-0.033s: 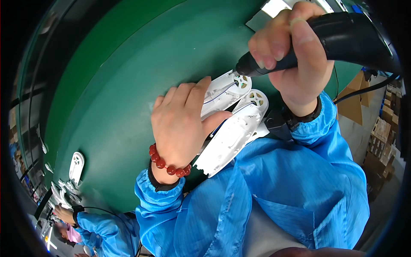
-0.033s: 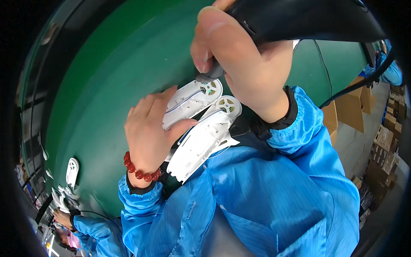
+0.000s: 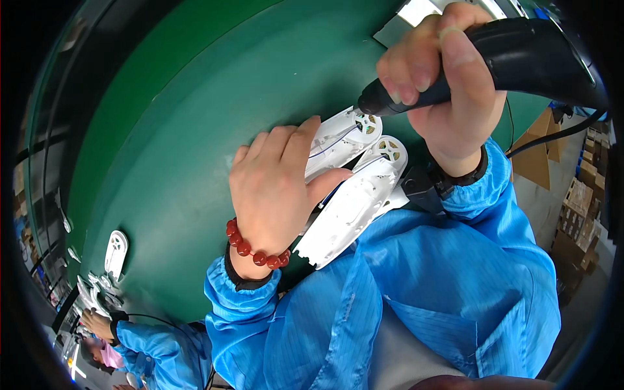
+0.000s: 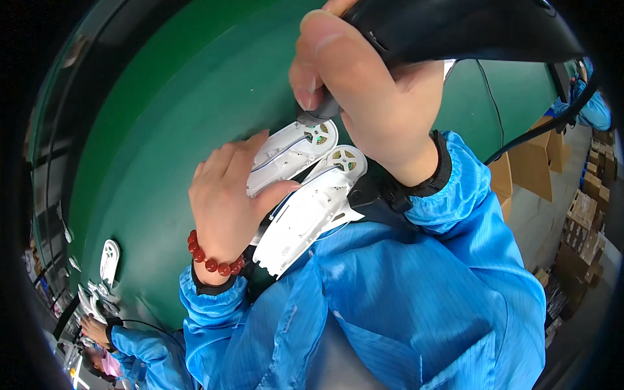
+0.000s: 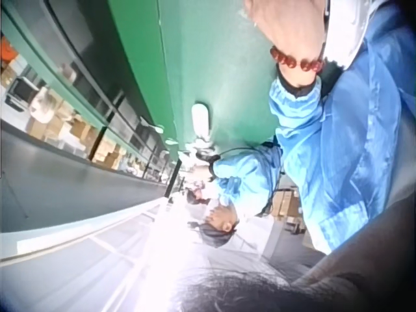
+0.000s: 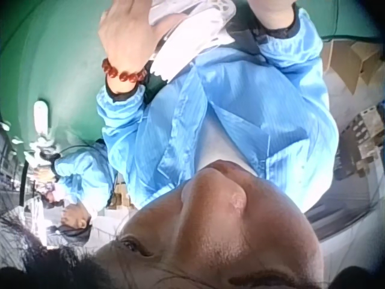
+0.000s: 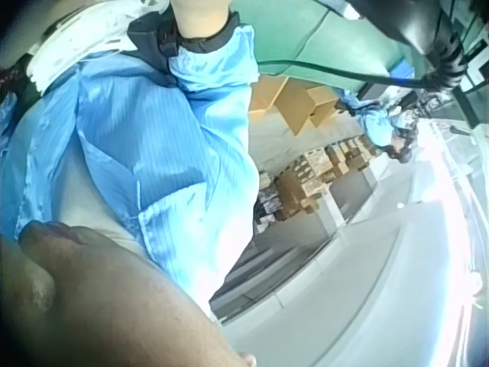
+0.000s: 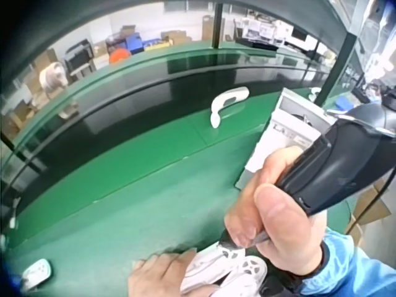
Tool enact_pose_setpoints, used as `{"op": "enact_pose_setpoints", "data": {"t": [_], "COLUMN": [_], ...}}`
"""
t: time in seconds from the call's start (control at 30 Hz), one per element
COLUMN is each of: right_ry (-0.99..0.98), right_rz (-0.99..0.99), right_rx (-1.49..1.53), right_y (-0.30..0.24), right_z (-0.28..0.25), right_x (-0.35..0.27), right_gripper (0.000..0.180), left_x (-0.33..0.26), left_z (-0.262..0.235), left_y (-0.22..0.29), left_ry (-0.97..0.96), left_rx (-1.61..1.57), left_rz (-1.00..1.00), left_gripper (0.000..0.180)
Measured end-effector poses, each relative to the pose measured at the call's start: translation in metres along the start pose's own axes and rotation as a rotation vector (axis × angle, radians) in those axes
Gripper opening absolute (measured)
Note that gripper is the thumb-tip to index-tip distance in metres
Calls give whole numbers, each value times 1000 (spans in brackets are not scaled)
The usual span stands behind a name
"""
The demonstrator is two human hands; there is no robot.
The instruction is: Using an electric screwdriver to drive screws into white plastic housings for an electronic device on a factory assembly line.
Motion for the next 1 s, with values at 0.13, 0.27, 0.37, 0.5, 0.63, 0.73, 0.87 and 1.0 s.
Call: {"op": "enact_pose_setpoints", "data": {"t": [0.13,0.27,0.37,0.5,0.63,0.73,0.87,1.0], "right_ry": [6,192,78,-7,-187,-255,-23,190], "right_rz": [-4,91,48,6,0,-114,-281,-352], "right_rx": [-12,79,-6,-70,-120,22,-253,-309], "right_y": [3,0,4,5,-2,-26,-83,-76], "right_z": [-5,7,-4,-6,-15,-31,-59,-58], "right_x": [-2,-6,-6,-8,-12,-8,11,22], "right_gripper": [22,23,24,25,13,24,23,21], "left_x": [-1,-4,-6,-7,-9,-17,-20,-20], "left_z": [-1,2,3,8,7,9,7,8], "left_y": [3,4,5,8,10,-3,0,3], "left_ry": [-6,8,26,35,3,9,-6,-3], "left_rx": [13,8,-7,-9,22,27,20,21], "left_rz": [5,21,29,30,11,14,9,-3], "left_gripper": [66,64,63,62,62,62,63,63]}}
Point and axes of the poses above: each hand's wrist, its own x-axis towards the middle knuckle, its own z-axis out of the palm, y = z × x, the point moved 1 cm from there along x, towards the middle knuckle, and after that the axes turned 4 degrees about y, right-handed, at the moved point
